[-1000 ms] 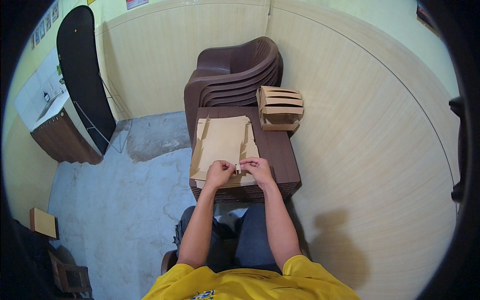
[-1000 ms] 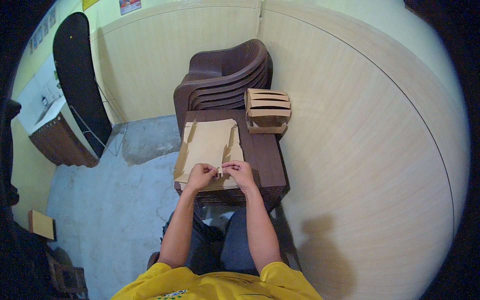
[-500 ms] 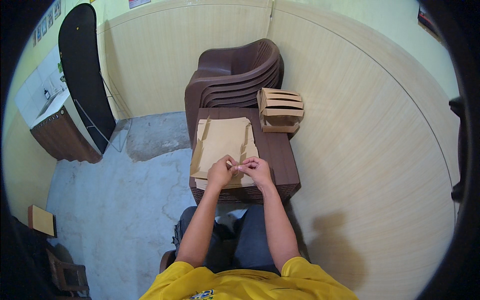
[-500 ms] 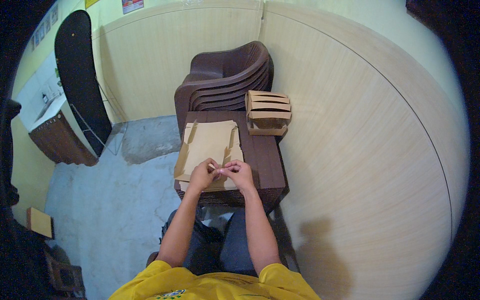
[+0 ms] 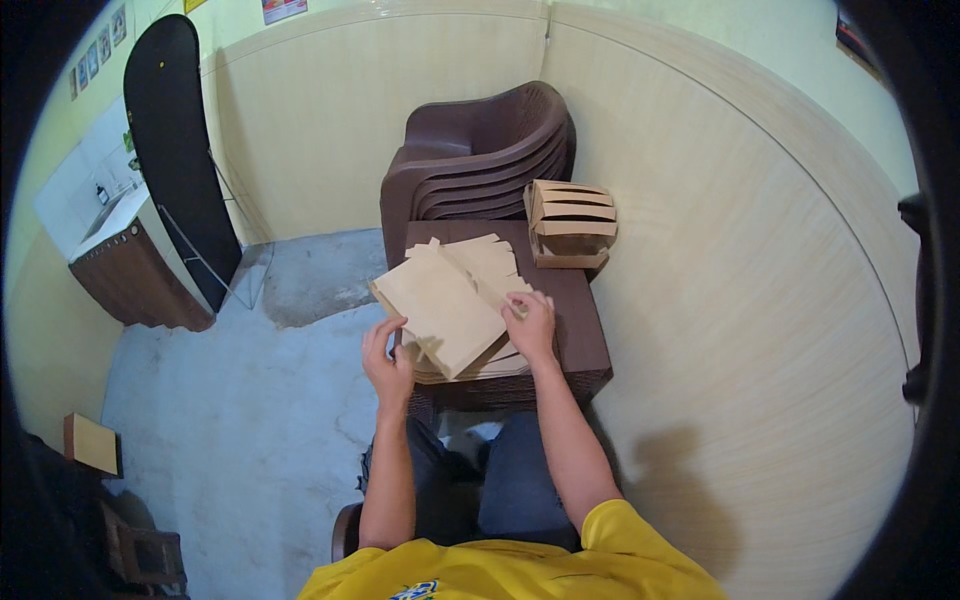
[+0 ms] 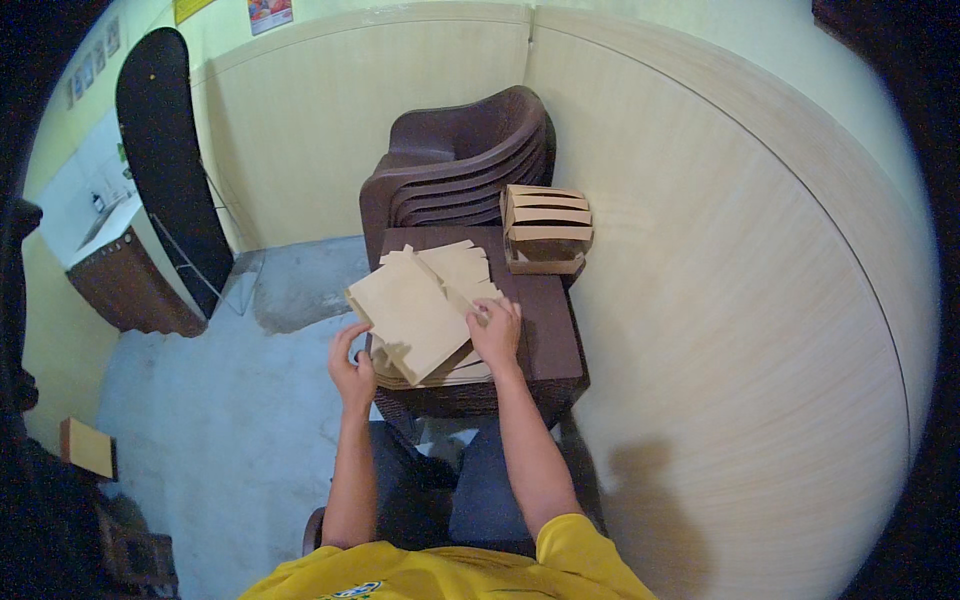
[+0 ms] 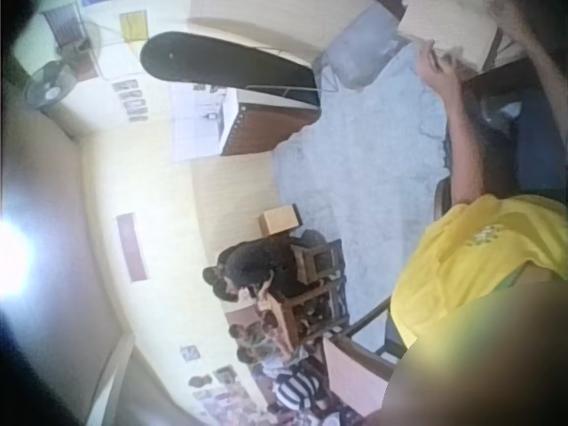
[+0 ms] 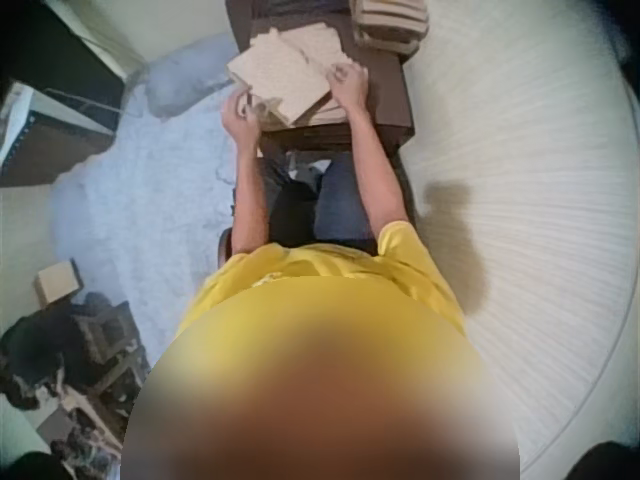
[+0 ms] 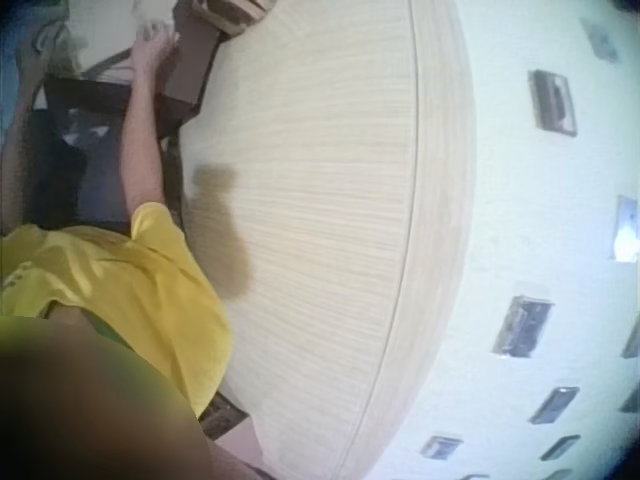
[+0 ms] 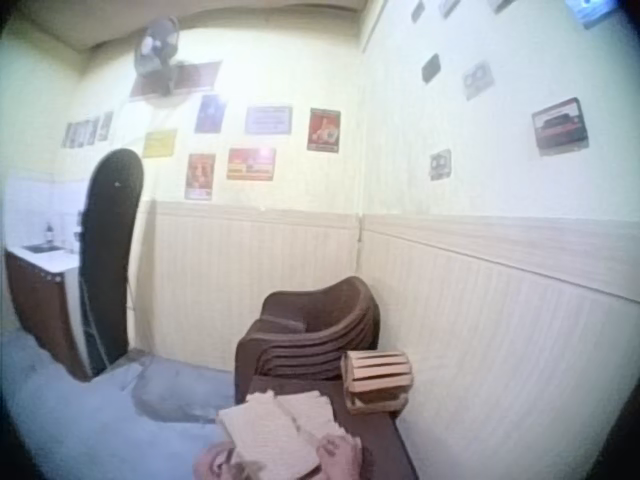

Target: The person assembles flat cardboard box blanks into finished boxes by folding and interlocking the flaps. The person handles each blank one at a time, folds the side and end flaps, and stacks the completed boxes on a small table.

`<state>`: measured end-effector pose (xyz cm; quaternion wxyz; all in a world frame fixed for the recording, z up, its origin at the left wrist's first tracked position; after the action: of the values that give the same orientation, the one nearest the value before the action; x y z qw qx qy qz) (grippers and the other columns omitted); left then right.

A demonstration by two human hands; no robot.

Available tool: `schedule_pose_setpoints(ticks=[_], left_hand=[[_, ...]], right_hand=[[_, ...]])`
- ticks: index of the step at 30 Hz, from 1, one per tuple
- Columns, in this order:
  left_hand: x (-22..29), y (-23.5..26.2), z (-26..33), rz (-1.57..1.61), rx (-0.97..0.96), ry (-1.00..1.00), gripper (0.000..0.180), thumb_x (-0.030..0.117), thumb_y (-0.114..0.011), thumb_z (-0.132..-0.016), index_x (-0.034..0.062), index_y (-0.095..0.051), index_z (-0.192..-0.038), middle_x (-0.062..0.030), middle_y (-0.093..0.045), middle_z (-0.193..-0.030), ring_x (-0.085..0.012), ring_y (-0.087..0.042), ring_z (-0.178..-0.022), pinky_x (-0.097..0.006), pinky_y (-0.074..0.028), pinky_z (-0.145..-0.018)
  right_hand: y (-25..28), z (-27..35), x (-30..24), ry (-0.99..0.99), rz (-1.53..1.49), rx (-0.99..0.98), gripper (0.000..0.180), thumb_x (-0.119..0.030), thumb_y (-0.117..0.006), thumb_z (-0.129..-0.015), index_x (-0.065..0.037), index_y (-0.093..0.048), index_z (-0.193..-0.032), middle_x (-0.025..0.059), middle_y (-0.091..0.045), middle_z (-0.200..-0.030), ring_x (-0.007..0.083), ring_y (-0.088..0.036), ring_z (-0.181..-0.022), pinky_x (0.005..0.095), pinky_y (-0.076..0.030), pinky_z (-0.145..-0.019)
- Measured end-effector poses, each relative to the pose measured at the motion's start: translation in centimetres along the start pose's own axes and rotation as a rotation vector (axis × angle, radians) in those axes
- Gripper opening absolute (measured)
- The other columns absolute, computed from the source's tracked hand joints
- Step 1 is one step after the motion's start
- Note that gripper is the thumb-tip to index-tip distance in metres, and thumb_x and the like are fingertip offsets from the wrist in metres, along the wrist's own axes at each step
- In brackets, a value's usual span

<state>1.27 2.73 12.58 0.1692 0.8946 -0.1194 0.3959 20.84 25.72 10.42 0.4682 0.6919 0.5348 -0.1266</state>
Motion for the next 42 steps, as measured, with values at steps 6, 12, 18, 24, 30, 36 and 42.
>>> schedule_pose_setpoints(ticks=[6,12,18,24,30,36,42], left_hand=[[0.9,-0.9,1.7,-0.179,-0.302,-0.194,0.048,-0.008,-0.067,-0.075,0.013,-0.08,-0.116,-0.0069,-0.072,-0.134,-0.0347,-0.058,-0.131,-0.047,-0.047,-0.11],[-0.1,-3.0,2.3,-0.204,-0.412,-0.254,0.029,0.01,-0.085,-0.081,0.0148,-0.081,-0.109,-0.0017,-0.074,-0.125,-0.0324,-0.058,-0.13,-0.046,-0.046,-0.108],[0.1,-3.3,3.5,-0.192,-0.37,-0.228,0.022,0.01,-0.084,-0.082,0.0135,-0.081,-0.103,-0.0031,-0.073,-0.115,-0.0311,-0.06,-0.12,-0.047,-0.046,-0.102],[0.4,-3.1,6.1,-0.148,-0.202,-0.086,0.017,0.004,-0.081,-0.083,0.0072,-0.078,-0.1,-0.0087,-0.069,-0.106,-0.0304,-0.064,-0.105,-0.041,-0.051,-0.091],[-2.9,-4.3,9.0,0.19,-0.083,0.353,0.005,0.0,-0.075,-0.094,-0.0003,-0.075,-0.098,-0.0086,-0.07,-0.1,-0.0163,-0.067,-0.085,-0.03,-0.055,-0.077],[-5.3,-5.9,10.7,0.64,0.01,0.702,0.031,-0.001,-0.073,-0.1,0.0025,-0.057,-0.127,-0.0088,-0.068,-0.106,-0.0155,-0.068,-0.099,-0.028,-0.057,-0.085],[-6.2,-6.8,11.4,0.785,0.049,0.797,0.05,-0.004,-0.073,-0.098,0.0076,-0.041,-0.136,-0.0125,-0.063,-0.115,-0.0172,-0.066,-0.102,-0.029,-0.058,-0.089]], right_hand=[[0.9,1.5,-7.8,0.271,-0.059,-0.123,0.022,-0.016,-0.084,-0.083,-0.005,-0.08,-0.101,0.0109,-0.075,-0.1,0.0341,-0.064,-0.109,0.0455,-0.051,-0.1],[-1.7,6.8,-9.9,0.25,-0.15,-0.549,0.022,-0.013,-0.082,-0.087,-0.003,-0.08,-0.106,0.0133,-0.079,-0.1,0.0297,-0.071,-0.098,0.0418,-0.057,-0.092],[-1.6,6.8,-6.8,-0.003,-0.252,-0.448,0.018,-0.004,-0.079,-0.092,0.0,-0.079,-0.11,0.016,-0.08,-0.096,0.0245,-0.078,-0.082,0.0363,-0.061,-0.079],[-1.6,7.1,-6.0,-0.091,-0.238,-0.467,0.015,-0.005,-0.08,-0.092,0.0,-0.08,-0.106,0.015,-0.08,-0.091,0.0223,-0.077,-0.081,0.0357,-0.06,-0.078],[-2.0,7.0,-6.6,-0.049,-0.223,-0.477,0.015,-0.006,-0.08,-0.093,0.0,-0.081,-0.106,0.0157,-0.08,-0.09,0.0235,-0.077,-0.08,0.0361,-0.06,-0.077],[-2.8,6.9,-7.6,0.065,-0.175,-0.484,0.016,-0.004,-0.078,-0.094,0.001,-0.08,-0.108,0.0168,-0.08,-0.093,0.0267,-0.078,-0.082,0.0384,-0.062,-0.077],[-3.2,6.9,-7.1,0.012,-0.22,-0.452,0.013,-0.003,-0.076,-0.093,-0.002,-0.079,-0.106,0.0193,-0.08,-0.093,0.0344,-0.08,-0.087,0.0424,-0.062,-0.079]])
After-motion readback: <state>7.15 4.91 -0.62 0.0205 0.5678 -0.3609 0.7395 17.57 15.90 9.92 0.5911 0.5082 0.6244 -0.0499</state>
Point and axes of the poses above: each hand's wrist, its own z-axis away from the middle knuckle, its own y-axis out of the back of the hand, x = y × z, the point moved 7 cm from there along -z, towards the middle knuckle
